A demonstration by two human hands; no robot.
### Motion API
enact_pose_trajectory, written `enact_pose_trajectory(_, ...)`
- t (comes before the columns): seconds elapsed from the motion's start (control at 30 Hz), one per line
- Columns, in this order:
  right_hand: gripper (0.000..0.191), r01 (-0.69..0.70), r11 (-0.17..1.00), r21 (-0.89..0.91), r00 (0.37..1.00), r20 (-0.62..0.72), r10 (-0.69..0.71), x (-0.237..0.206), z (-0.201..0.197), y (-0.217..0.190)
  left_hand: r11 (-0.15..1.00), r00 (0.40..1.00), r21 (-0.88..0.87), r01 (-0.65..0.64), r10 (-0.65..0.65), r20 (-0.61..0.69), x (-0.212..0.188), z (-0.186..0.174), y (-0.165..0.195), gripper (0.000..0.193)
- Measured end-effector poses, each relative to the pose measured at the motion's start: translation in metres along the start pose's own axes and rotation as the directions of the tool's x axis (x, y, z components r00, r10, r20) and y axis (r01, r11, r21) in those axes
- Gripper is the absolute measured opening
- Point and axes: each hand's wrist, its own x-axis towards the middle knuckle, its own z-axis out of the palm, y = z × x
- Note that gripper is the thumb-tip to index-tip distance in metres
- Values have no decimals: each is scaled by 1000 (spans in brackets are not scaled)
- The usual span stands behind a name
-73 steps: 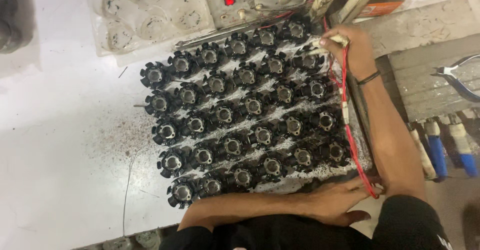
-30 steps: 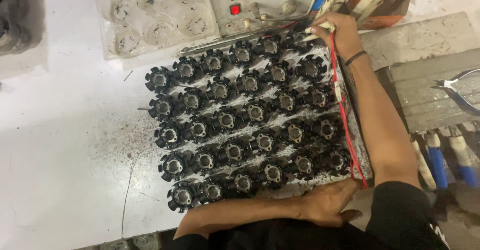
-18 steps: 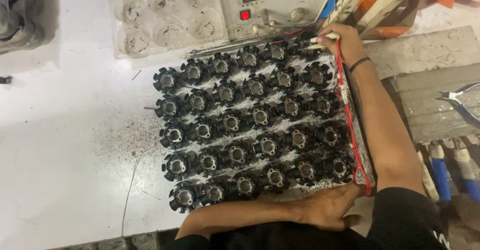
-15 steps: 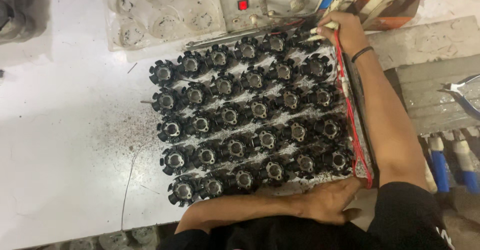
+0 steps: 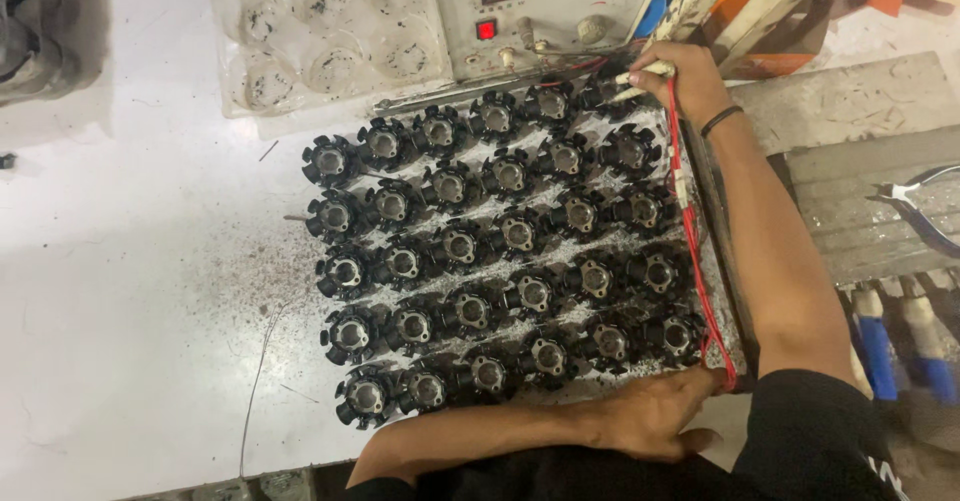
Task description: The person cleans the hubs of black plastic impeller rotors arranged on the bench using a small blade tool, then touches each impeller with a red probe connected to a digital testing device, and finally arranges the impellers into molded trays.
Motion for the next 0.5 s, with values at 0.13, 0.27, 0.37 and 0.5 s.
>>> enact_pose_trajectory(0.13, 18, 11, 1000, -14, 1000, -21, -11, -5, 0, 1, 999, 997, 12, 44, -44, 60, 1, 1, 0, 71)
enact_pose_trajectory(0.27, 16, -29, 999, -23, 999, -42, 28, -11, 1, -13, 994, 998, 94, -55, 55, -2, 2, 15, -12, 64)
enact_pose_trajectory(0.37, 15, 56, 998, -37, 996, -73, -59, -11, 12, -29, 980, 989, 132, -147, 146, 19, 5, 27, -20, 72)
enact_pose_trajectory(0.5, 15, 99, 994, 57, 995, -30, -97, -1, 44, -45, 966, 980, 171, -195, 201, -13, 6, 32, -20, 81)
